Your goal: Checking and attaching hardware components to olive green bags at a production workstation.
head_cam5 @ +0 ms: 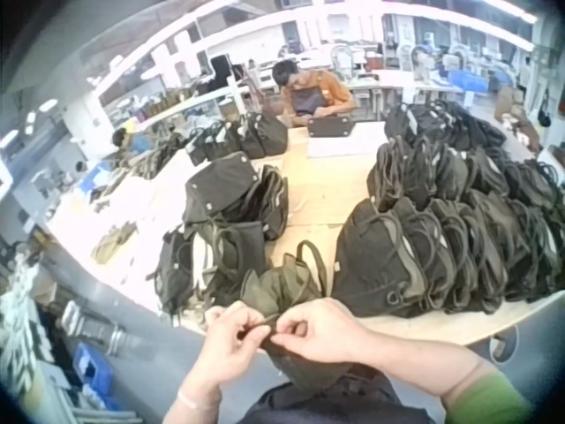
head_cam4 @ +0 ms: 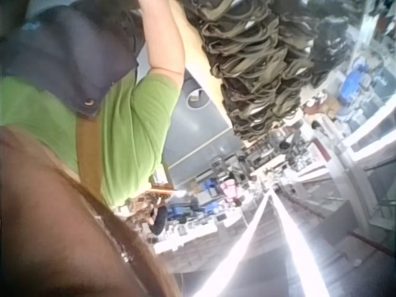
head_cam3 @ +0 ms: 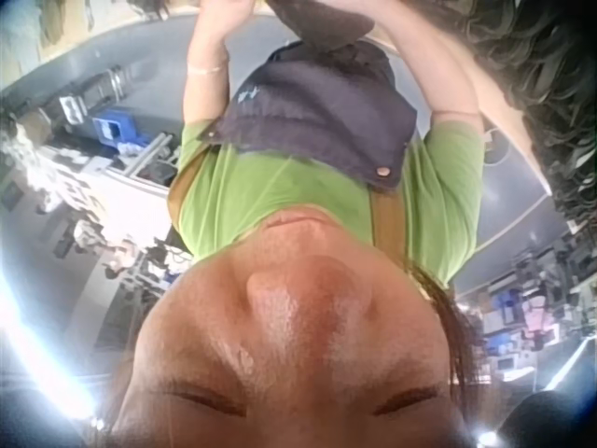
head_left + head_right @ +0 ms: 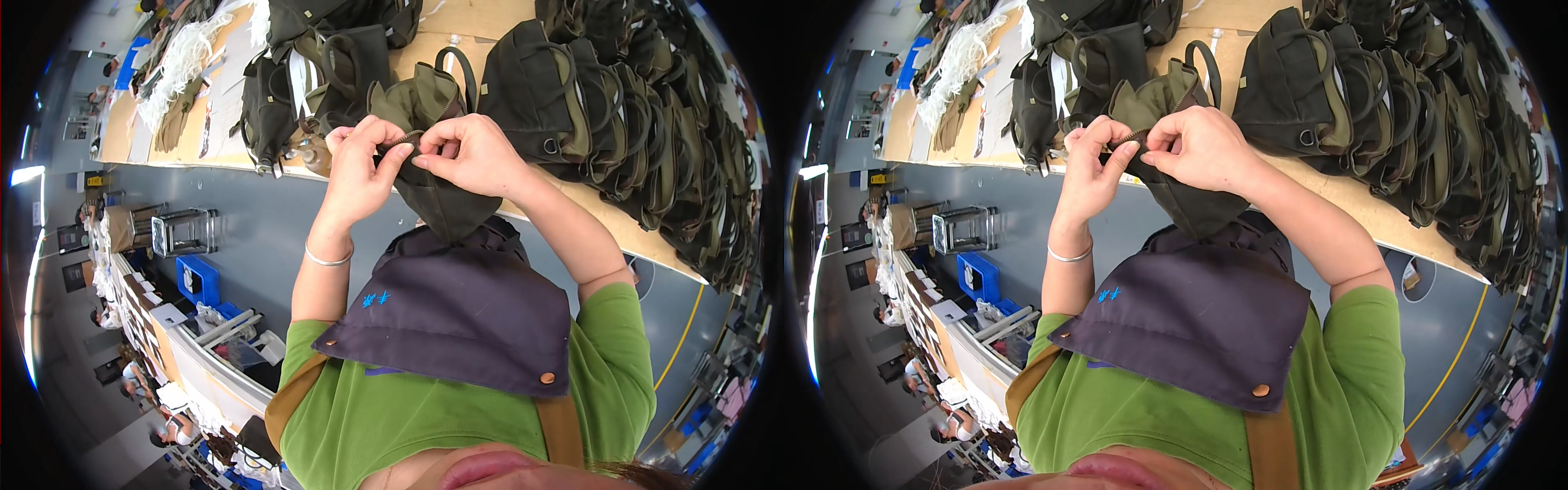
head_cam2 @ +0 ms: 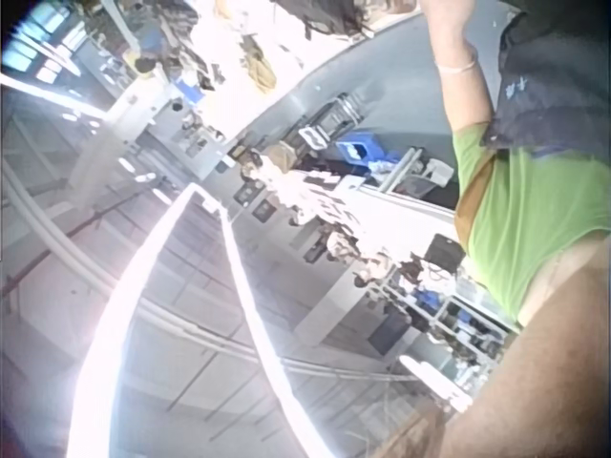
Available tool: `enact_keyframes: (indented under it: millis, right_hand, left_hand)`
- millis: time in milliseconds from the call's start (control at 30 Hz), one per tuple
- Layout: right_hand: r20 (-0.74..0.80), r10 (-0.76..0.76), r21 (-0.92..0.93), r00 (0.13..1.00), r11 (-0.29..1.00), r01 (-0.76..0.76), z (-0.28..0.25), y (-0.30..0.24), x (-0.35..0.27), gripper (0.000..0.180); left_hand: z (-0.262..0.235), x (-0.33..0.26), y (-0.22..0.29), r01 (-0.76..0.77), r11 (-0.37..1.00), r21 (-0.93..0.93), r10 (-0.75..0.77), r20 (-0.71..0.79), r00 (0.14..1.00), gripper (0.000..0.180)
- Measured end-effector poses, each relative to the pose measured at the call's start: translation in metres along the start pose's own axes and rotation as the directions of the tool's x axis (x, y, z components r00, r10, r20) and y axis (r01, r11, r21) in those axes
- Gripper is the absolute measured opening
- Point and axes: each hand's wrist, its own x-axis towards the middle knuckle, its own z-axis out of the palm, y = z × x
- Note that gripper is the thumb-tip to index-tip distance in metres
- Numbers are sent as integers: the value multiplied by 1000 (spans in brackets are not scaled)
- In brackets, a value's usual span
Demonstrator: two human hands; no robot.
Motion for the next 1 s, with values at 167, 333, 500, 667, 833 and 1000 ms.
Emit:
enact_keyframes:
  millis: [167,333,500,667,833,1000]
  right_hand:
    - [-61,12,178,998,984,-1,4,6,2,11]
    - [-15,5,157,1000,988,-2,8,11,3,9]
    - [-6,-84,170,996,982,84,-7,11,5,14]
    - [240,-18,137,971,990,-16,-19,14,25,25]
    - [352,66,272,934,947,-170,-26,5,29,18]
    - [347,41,294,937,944,-150,-28,9,28,21]
  left_hand:
    - [0,4,2,17,997,-73,-15,24,1000,11]
    - [0,6,2,-47,999,-8,48,10,999,11]
    - [-6,5,2,95,995,26,-97,90,991,10]
    - [-12,9,4,153,947,-282,-114,148,982,9]
    - [-13,6,-3,183,917,-354,-135,156,979,16]
    - [-12,6,-3,-4,949,-316,21,51,999,20]
